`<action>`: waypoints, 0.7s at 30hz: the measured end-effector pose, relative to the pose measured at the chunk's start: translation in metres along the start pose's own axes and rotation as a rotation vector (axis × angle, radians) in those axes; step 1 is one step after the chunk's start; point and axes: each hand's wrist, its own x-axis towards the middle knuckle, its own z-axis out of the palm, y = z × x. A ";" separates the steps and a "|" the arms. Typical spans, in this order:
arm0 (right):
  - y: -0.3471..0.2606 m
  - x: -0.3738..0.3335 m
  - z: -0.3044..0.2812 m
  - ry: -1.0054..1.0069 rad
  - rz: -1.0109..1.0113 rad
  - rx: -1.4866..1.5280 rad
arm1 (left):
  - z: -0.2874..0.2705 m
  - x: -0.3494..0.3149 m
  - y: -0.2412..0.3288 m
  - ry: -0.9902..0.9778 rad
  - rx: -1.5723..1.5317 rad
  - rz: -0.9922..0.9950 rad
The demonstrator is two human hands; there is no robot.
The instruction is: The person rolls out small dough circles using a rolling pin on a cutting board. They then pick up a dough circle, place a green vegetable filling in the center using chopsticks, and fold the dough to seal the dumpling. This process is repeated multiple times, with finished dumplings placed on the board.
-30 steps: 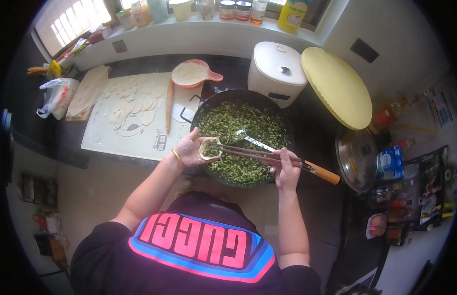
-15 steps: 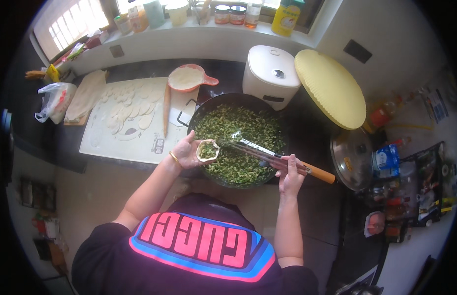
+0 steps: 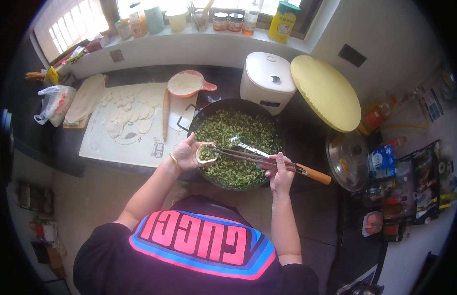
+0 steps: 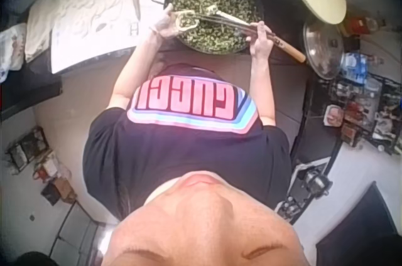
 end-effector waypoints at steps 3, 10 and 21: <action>0.002 0.004 -0.002 -0.010 -0.002 0.050 | 0.001 -0.001 0.002 -0.025 0.011 -0.021; 0.019 0.014 -0.009 -0.052 0.132 0.036 | 0.010 -0.005 0.002 -0.029 0.043 -0.035; -0.017 -0.003 0.004 -0.065 -0.162 -0.175 | -0.014 0.000 0.009 0.195 0.142 0.059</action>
